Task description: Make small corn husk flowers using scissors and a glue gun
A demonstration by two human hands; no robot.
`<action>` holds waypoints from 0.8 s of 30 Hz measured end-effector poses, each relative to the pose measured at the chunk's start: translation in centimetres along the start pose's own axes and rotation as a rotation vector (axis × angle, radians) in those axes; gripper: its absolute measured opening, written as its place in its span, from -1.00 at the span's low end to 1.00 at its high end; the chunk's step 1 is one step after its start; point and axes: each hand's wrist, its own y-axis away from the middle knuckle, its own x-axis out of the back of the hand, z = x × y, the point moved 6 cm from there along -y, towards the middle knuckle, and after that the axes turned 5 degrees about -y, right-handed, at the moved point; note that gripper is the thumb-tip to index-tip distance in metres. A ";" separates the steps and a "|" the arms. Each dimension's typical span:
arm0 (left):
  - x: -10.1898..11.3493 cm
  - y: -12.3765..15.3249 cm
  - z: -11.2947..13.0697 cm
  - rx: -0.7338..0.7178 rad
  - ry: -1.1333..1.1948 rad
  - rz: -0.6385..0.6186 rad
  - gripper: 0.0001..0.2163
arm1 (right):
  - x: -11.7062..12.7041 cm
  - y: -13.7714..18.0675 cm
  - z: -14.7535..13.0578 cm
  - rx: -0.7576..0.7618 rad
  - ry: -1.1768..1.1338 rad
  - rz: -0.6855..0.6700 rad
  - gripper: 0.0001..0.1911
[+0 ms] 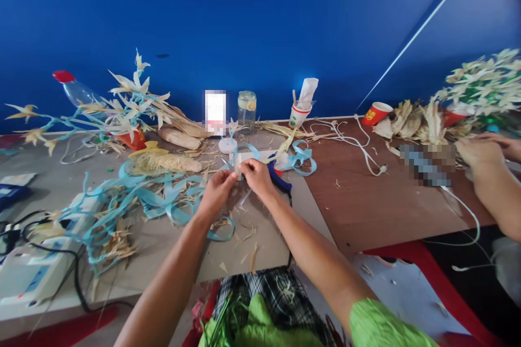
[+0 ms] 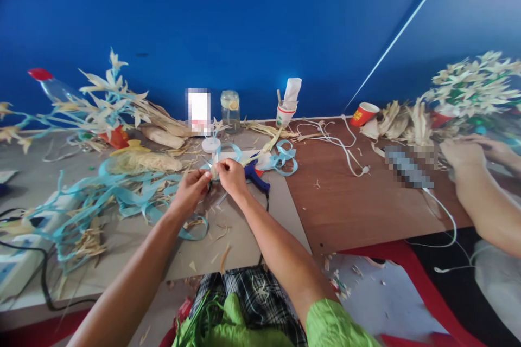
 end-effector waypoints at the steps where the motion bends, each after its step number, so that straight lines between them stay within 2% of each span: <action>1: 0.0 0.0 0.0 -0.015 -0.075 0.006 -0.67 | 0.0 0.1 -0.1 0.006 0.009 -0.001 -0.80; 4: 0.0 0.2 0.0 -0.035 -0.204 0.044 -0.71 | -0.1 0.3 -0.5 0.037 0.031 0.000 -0.79; 8: 0.0 0.2 0.0 -0.032 -0.268 0.037 -0.74 | -0.2 0.4 -0.6 0.056 0.034 -0.014 -0.78; 15: 1.0 -0.2 -0.5 -0.005 -0.066 0.102 -0.77 | -0.6 0.3 0.0 -0.005 -0.096 -0.071 -0.71; 18: 1.2 -0.3 -0.4 -0.005 -0.010 0.134 -0.75 | -1.0 0.6 -0.1 -0.016 -0.071 -0.124 -0.77; 24: 1.4 -0.3 -0.2 -0.023 -0.014 0.162 -0.79 | -1.0 1.0 -0.9 0.030 0.026 -0.108 -0.85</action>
